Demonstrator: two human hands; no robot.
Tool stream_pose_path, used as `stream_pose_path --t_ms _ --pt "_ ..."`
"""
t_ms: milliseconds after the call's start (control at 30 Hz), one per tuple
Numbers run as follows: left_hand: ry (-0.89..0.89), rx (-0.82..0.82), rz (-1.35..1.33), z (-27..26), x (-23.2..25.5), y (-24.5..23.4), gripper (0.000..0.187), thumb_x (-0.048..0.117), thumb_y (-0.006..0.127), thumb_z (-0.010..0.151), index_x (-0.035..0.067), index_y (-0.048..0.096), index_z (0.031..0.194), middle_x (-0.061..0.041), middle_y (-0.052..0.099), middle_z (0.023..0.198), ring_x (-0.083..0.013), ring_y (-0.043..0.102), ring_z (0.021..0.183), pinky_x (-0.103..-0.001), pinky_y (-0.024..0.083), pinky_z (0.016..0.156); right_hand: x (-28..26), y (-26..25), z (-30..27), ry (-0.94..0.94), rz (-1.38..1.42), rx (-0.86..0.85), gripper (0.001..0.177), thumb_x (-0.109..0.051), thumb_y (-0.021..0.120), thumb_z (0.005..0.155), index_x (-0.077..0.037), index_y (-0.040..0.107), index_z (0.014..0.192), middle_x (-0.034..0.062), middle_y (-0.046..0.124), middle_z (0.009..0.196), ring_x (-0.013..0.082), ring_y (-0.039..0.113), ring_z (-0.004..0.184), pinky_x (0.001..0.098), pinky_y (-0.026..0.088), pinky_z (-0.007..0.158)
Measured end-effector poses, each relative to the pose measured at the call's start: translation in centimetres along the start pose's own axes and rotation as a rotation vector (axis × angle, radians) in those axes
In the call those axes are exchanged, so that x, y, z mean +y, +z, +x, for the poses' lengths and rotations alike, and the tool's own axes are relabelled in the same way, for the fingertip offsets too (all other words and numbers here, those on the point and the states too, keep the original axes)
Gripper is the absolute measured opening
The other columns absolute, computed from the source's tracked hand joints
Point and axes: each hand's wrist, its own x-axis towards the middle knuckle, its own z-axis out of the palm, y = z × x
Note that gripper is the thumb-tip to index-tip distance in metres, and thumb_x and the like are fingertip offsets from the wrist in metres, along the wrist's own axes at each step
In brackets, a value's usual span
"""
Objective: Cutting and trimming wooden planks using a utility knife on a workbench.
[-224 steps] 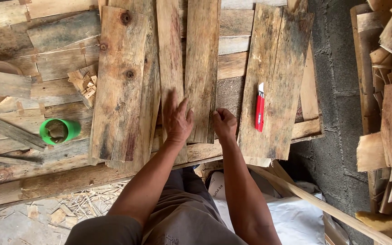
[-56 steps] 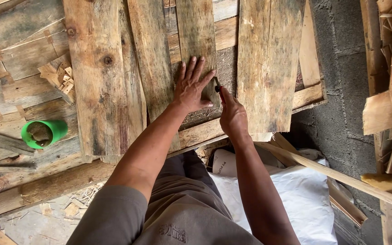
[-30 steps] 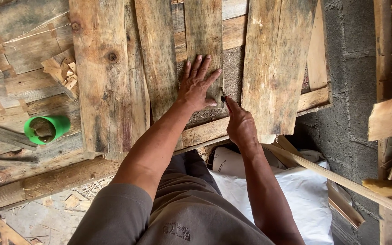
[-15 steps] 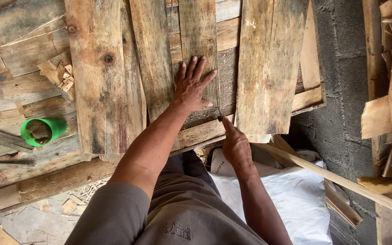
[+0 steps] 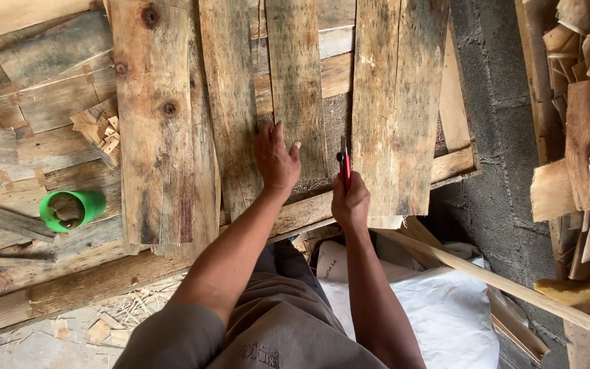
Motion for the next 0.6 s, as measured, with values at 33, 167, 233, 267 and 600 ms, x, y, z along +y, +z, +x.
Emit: stream_pose_path --t_ms 33,167,233,267,600 --pt "-0.002 0.001 0.003 -0.1 0.3 0.1 0.073 0.026 0.085 0.086 0.009 0.046 0.145 -0.018 0.050 0.148 -0.0357 0.044 0.140 -0.049 0.028 0.122 -0.4 0.7 0.7 -0.001 0.002 -0.003 0.019 -0.019 0.057 0.109 -0.003 0.062 0.100 0.0188 0.069 0.075 0.0192 0.050 0.049 0.0355 0.043 0.040" --pt "-0.304 -0.048 -0.181 1.0 2.7 -1.1 0.068 0.025 0.080 0.086 0.005 0.048 0.144 -0.013 0.059 0.136 -0.0284 0.056 0.125 -0.042 0.045 0.111 -1.5 2.9 3.0 0.102 0.180 0.050 0.011 -0.014 0.052 0.104 -0.005 0.058 0.107 0.0103 0.068 0.077 0.0133 0.054 0.047 0.0285 0.045 0.035" --pt "-0.520 -0.128 -0.266 1.9 3.3 -1.9 0.066 0.028 0.079 0.088 0.007 0.050 0.144 -0.011 0.062 0.133 -0.0252 0.060 0.118 -0.040 0.049 0.105 -1.9 3.1 3.3 0.215 0.194 0.036 0.012 -0.015 0.053 0.104 -0.003 0.056 0.107 0.0095 0.067 0.078 0.0135 0.056 0.047 0.0294 0.049 0.036" --pt "-0.576 -0.107 -0.277 2.3 3.0 -2.0 0.067 0.030 0.079 0.087 0.007 0.050 0.143 -0.011 0.063 0.128 -0.0254 0.061 0.114 -0.041 0.050 0.102 -2.2 3.0 3.1 0.252 0.242 0.041 0.012 -0.014 0.057 0.102 -0.004 0.058 0.108 0.0083 0.067 0.081 0.0131 0.058 0.052 0.0298 0.050 0.040" --pt "-0.491 -0.314 -0.250 1.8 0.1 -6.1 0.050 0.041 0.074 0.093 0.011 0.061 0.130 -0.006 0.070 0.101 -0.0230 0.070 0.082 -0.037 0.057 0.070 1.3 0.2 -4.6 0.261 0.226 -0.144 0.025 -0.018 0.068 0.093 -0.006 0.061 0.114 0.0073 0.068 0.085 0.0155 0.064 0.071 0.0331 0.055 0.062"
